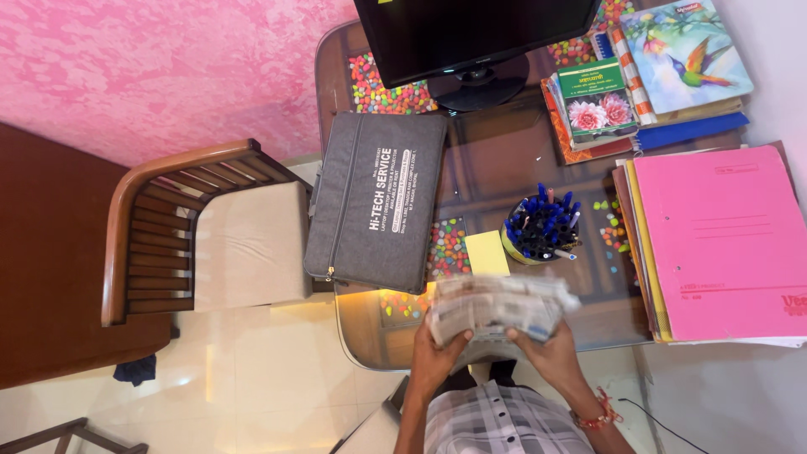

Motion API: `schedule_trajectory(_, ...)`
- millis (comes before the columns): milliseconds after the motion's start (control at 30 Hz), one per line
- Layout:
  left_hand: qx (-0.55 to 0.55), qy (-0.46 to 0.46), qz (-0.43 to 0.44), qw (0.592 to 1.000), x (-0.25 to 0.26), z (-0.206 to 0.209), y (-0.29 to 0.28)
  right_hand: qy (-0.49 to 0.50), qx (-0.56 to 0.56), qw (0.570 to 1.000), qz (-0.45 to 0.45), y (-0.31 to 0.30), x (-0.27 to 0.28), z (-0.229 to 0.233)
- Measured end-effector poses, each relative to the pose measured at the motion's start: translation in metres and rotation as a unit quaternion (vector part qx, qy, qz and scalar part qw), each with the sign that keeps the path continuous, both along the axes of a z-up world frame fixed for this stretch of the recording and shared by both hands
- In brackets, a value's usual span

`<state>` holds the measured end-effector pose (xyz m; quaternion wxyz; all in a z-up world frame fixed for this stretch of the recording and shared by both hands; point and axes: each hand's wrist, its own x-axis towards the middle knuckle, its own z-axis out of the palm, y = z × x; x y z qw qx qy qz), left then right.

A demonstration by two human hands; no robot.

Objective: The person organizes a cluttered desk by sorting through files, folders, and books. They stack documents, arrange stationery, and place items in neat piles on the glass desk surface.

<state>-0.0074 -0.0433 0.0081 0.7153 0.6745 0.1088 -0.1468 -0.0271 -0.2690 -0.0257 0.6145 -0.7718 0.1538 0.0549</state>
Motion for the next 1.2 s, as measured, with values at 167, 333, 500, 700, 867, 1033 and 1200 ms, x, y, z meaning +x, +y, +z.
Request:
schedule_trajectory(167,-0.019,-0.214,-0.079,0.973,0.012,0.011,0.015,-0.304,0.145,0.936,0.1,-0.007,-0.006,-0.007)
schedule_trajectory(333,-0.058,-0.139,-0.06,0.987,0.016,-0.023,0.016,-0.195,0.179,0.959,0.102,-0.009,0.009,-0.036)
schedule_trajectory(500,0.052,-0.218,-0.031,0.974,0.017,-0.035,0.009,-0.173,0.099,0.977,0.079,-0.003,0.005,-0.036)
schedule_trajectory(700,0.062,-0.051,0.083,0.993,0.001,-0.014,-0.008,-0.018,-0.082,0.996,-0.01,0.016,0.008,0.01)
schedule_trajectory(867,0.186,0.082,0.056,0.978,0.012,-0.036,-0.012,0.094,-0.17,0.981,0.024,0.029,0.02,0.001)
schedule_trajectory(1033,0.27,0.007,0.036,0.962,0.014,-0.072,-0.02,0.124,-0.19,0.974,0.018,0.029,0.019,-0.037)
schedule_trajectory(1200,0.465,0.024,-0.064,0.882,0.031,-0.042,-0.009,0.029,-0.258,0.966,-0.008,0.027,0.012,-0.044)
